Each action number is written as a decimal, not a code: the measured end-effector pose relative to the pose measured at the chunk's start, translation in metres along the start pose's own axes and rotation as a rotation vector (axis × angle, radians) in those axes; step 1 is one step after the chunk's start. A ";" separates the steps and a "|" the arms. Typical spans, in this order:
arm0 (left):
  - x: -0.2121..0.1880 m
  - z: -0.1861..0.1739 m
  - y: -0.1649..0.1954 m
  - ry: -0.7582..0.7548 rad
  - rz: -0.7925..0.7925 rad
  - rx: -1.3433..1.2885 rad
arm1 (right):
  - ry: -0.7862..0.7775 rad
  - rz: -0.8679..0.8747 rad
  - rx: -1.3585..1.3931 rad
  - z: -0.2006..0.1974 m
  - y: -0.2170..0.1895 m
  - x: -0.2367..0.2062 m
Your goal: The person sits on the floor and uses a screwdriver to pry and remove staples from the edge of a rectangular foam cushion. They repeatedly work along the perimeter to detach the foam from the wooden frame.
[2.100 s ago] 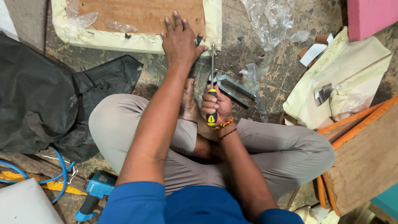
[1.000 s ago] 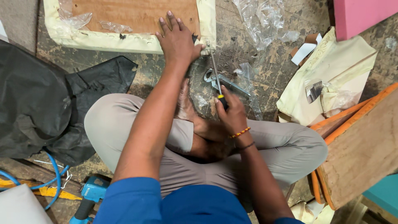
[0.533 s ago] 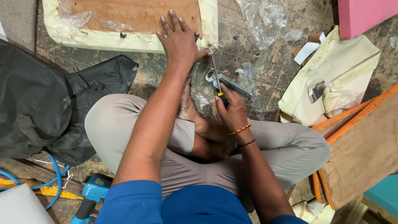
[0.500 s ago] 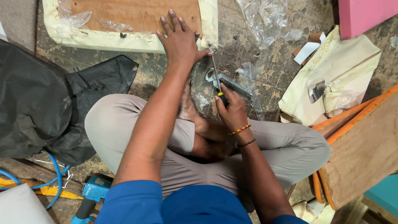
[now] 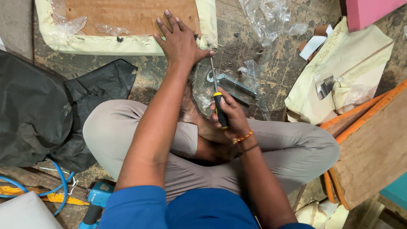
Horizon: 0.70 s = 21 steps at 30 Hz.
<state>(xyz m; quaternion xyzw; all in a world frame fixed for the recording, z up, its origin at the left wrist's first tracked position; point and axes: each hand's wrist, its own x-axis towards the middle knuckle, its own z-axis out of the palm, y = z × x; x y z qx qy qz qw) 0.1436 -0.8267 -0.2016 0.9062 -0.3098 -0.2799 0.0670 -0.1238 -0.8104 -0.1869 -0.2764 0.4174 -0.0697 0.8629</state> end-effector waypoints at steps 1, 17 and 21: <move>0.001 0.003 -0.001 0.004 0.006 0.006 | 0.035 -0.008 -0.016 0.001 0.007 0.005; 0.010 0.010 0.000 0.068 0.005 -0.017 | 0.542 -0.744 -1.593 0.018 0.011 0.034; 0.013 0.008 0.001 0.063 -0.007 0.000 | 0.478 -0.683 -1.498 0.022 0.001 0.022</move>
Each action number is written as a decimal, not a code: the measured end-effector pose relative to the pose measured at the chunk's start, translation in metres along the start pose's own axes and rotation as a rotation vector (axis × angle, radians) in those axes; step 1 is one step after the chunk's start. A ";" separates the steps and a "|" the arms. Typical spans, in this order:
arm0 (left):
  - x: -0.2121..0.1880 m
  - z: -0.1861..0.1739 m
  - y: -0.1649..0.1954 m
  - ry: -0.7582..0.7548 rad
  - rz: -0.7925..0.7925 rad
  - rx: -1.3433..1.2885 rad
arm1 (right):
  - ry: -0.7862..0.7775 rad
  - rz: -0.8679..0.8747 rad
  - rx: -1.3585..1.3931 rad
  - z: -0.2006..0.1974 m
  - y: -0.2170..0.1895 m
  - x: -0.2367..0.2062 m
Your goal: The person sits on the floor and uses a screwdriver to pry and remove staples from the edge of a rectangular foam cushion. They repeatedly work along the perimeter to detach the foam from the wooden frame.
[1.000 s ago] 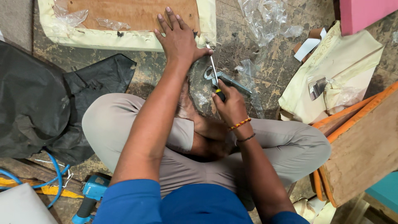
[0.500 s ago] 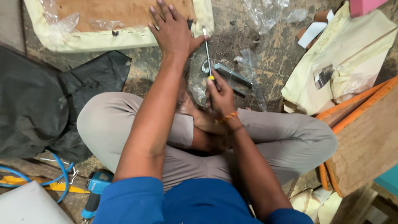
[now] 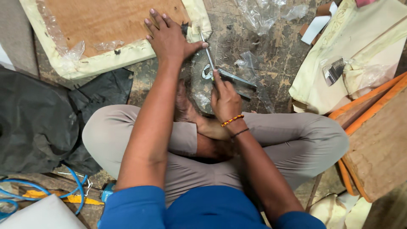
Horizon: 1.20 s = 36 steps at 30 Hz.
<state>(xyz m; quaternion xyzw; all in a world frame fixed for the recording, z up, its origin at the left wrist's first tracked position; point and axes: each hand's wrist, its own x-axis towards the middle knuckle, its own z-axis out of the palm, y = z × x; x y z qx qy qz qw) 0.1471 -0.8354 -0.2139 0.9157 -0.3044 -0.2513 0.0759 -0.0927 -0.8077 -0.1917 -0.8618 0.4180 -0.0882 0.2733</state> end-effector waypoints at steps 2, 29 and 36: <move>0.002 -0.002 0.000 -0.019 0.009 0.005 | 0.013 -0.027 0.182 -0.006 -0.001 -0.001; 0.020 0.008 -0.022 -0.014 0.069 0.048 | 0.133 0.088 0.116 0.040 0.033 0.011; 0.027 0.012 -0.027 0.014 0.093 0.047 | -0.704 0.753 2.418 0.030 0.046 0.025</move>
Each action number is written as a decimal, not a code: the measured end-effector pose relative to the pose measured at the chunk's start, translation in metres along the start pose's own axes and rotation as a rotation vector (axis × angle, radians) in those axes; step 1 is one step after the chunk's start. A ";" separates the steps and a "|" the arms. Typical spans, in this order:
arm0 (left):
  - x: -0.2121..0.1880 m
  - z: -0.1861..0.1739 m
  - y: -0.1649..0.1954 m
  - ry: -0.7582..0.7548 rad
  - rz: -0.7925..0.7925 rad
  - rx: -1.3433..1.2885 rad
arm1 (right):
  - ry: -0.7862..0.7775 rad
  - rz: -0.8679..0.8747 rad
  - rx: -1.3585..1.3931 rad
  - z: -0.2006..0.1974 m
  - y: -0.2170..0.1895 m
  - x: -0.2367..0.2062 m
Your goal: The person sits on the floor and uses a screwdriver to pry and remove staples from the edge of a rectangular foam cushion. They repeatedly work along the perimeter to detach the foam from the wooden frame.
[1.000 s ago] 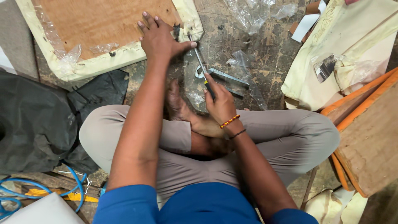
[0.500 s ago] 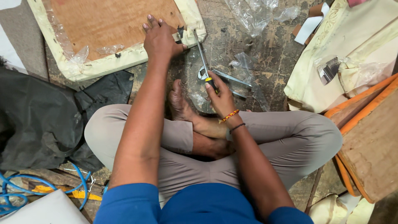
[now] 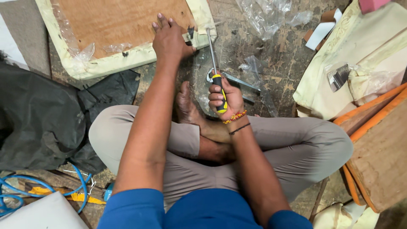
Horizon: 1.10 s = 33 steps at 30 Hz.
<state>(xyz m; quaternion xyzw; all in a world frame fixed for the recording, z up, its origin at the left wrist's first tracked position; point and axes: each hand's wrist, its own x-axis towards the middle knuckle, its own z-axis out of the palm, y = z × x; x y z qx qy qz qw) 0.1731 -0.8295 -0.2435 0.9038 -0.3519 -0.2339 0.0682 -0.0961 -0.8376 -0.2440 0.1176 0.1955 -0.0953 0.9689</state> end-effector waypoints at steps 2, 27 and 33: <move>-0.002 -0.003 0.001 -0.028 -0.018 0.001 | -0.022 0.017 0.061 -0.002 -0.002 -0.003; -0.016 -0.005 0.037 0.145 -0.154 -0.085 | 0.674 -0.609 -1.453 -0.014 0.007 0.023; -0.014 -0.003 0.036 0.116 -0.155 -0.076 | 0.195 -0.005 -0.285 -0.008 -0.005 0.014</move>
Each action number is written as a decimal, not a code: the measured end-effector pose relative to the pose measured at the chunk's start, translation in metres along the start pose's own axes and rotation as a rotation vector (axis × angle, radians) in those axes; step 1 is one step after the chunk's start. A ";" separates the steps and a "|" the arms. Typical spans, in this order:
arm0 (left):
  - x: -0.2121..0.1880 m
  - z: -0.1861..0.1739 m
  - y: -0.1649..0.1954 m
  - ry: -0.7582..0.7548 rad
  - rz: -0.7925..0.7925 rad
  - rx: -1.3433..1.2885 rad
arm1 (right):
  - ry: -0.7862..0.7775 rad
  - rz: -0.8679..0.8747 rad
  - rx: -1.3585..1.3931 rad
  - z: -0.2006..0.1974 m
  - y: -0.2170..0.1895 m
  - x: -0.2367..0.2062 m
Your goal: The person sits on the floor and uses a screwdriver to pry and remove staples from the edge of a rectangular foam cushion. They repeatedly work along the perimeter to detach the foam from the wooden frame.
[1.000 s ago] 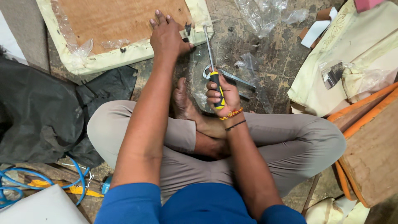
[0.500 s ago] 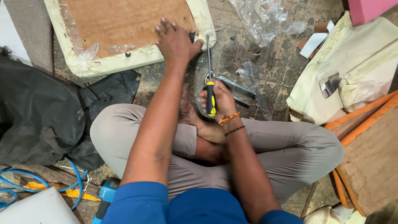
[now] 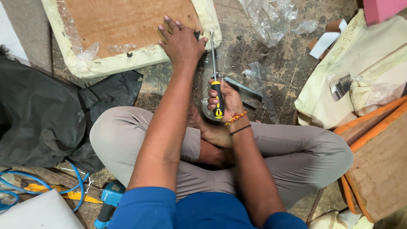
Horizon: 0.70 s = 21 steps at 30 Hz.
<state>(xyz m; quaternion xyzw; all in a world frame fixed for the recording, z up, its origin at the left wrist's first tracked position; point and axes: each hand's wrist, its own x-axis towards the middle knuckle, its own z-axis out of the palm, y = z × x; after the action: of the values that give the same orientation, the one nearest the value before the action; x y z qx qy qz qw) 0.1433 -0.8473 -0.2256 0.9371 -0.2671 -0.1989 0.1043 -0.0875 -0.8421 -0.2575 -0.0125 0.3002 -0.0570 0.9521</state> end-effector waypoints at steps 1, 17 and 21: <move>0.000 0.000 -0.001 -0.001 -0.001 0.000 | -0.086 0.022 0.091 0.001 0.001 -0.002; -0.002 -0.002 -0.004 0.004 0.024 -0.009 | -0.026 0.096 -0.031 0.047 -0.047 -0.018; -0.003 -0.002 -0.006 0.014 0.033 0.004 | 0.214 -0.064 -0.460 0.046 -0.032 -0.023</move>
<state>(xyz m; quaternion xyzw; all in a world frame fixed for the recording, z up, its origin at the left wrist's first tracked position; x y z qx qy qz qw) 0.1443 -0.8402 -0.2245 0.9341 -0.2821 -0.1903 0.1076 -0.0831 -0.8716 -0.2044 -0.2323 0.4037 -0.0183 0.8847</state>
